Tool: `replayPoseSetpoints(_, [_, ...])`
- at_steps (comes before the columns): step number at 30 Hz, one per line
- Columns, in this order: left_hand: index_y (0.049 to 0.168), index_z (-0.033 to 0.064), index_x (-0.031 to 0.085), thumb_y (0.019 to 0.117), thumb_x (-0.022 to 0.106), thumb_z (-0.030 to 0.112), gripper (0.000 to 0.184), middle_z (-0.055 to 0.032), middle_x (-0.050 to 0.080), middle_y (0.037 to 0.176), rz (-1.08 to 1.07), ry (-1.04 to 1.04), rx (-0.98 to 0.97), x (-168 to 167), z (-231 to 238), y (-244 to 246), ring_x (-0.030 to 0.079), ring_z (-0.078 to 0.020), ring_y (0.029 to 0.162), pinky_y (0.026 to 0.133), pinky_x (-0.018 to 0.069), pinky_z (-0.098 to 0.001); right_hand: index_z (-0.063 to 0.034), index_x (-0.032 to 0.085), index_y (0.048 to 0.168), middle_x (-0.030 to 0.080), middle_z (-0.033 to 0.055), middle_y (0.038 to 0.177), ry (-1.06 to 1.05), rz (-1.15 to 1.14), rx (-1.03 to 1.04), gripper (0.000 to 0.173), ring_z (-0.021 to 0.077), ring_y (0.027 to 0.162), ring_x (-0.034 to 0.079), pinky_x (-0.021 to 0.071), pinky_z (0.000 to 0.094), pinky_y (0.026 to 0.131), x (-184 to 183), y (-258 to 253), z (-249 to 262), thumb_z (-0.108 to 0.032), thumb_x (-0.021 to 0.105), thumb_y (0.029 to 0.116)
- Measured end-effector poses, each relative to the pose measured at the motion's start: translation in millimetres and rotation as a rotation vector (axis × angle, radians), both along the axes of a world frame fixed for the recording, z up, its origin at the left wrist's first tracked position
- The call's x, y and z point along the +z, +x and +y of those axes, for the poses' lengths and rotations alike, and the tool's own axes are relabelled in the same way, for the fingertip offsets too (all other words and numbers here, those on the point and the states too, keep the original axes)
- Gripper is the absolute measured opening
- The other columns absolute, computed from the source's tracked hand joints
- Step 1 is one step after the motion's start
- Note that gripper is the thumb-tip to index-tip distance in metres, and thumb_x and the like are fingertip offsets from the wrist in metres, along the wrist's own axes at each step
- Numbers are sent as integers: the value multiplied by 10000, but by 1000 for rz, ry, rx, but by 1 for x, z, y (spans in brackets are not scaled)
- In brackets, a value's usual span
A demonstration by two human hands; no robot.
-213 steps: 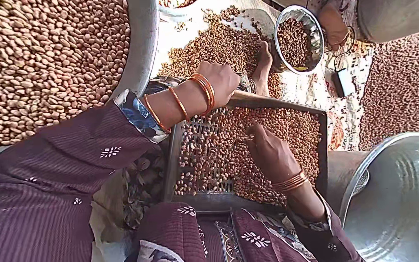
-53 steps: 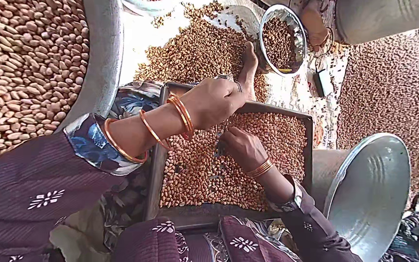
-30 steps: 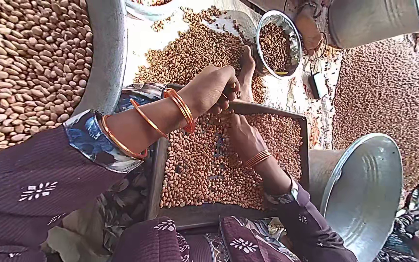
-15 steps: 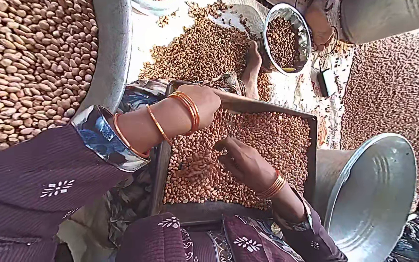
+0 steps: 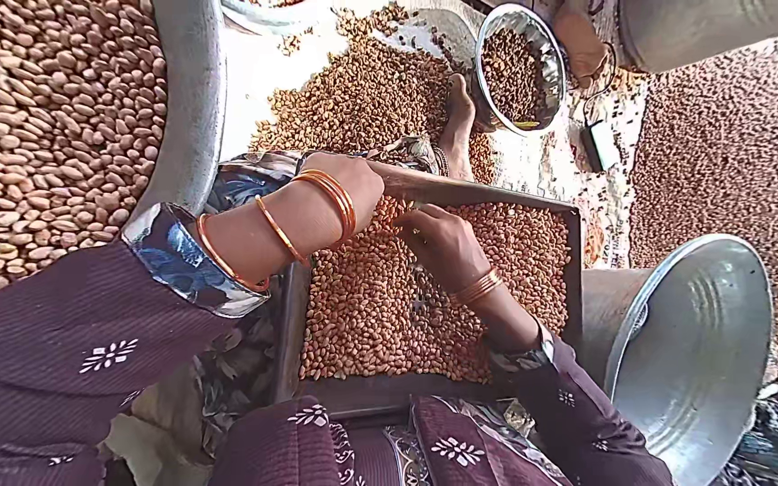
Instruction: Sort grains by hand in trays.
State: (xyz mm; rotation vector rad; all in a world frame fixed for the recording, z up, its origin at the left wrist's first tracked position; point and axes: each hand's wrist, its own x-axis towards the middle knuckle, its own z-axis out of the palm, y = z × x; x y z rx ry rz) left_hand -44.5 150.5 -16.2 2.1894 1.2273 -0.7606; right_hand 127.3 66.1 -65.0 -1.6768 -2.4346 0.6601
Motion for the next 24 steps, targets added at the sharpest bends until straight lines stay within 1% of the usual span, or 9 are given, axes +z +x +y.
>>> replayPoseSetpoints(2, [1009,-4,682,998,579,49,117,-220,687,981,24,-4,10,0,1,-2,684,-427,965,712,520,-580,-62,738,1039,703,139,995,88,-32,-6,95,291,789,712,592,470,662,-9,0,8,-99,688,967])
replayPoseSetpoints(5, [957,-5,686,966,606,24,85,-211,681,963,65,-2,10,0,3,-2,678,-411,956,693,510,-562,-42,707,979,701,143,955,136,-83,17,55,301,771,713,589,468,643,-16,-6,11,-83,672,966])
replayPoseSetpoints(8, [945,6,682,959,616,27,71,-199,679,934,77,1,-27,-1,2,-1,679,-400,930,677,502,-544,-39,678,965,691,145,934,111,-137,22,75,306,784,713,585,465,638,-15,-11,12,-110,658,965])
replayPoseSetpoints(11, [946,21,684,961,615,27,71,-179,685,925,62,21,-63,-4,-3,2,683,-382,909,668,503,-526,-35,665,957,667,133,858,2,-78,45,111,294,725,689,559,469,596,-15,-6,13,-126,688,896])
replayPoseSetpoints(14, [959,17,682,957,617,19,65,-179,682,927,75,20,-69,-6,-6,4,685,-381,905,660,508,-521,-48,679,1023,698,104,858,-144,-16,78,152,262,729,694,567,471,638,1,11,17,-97,713,883])
replayPoseSetpoints(16, [945,16,679,976,610,42,80,-179,682,914,67,23,-70,-6,-6,4,686,-383,901,662,508,-525,-63,697,1025,706,87,881,-140,-13,69,126,232,739,693,577,449,658,23,28,19,-57,697,899])
replayPoseSetpoints(20, [954,35,678,1012,597,128,137,-179,683,892,21,34,-92,-9,-6,4,689,-393,878,663,508,-539,-104,699,998,674,53,784,-77,-15,-40,89,186,602,621,506,406,544,62,55,19,-69,676,919])
replayPoseSetpoints(22, [963,50,678,1028,569,152,163,-169,683,882,-4,36,-94,-11,-7,5,692,-387,870,654,508,-538,-108,693,1021,693,51,829,-107,-1,-51,110,174,642,644,530,396,580,59,57,20,-68,673,921])
replayPoseSetpoints(24, [1007,55,676,1052,541,183,192,-168,684,893,-43,34,-100,-10,-9,6,695,-385,885,660,507,-535,-69,708,1047,722,94,919,-124,-23,-19,126,220,767,700,573,431,695,43,51,20,-52,693,923])
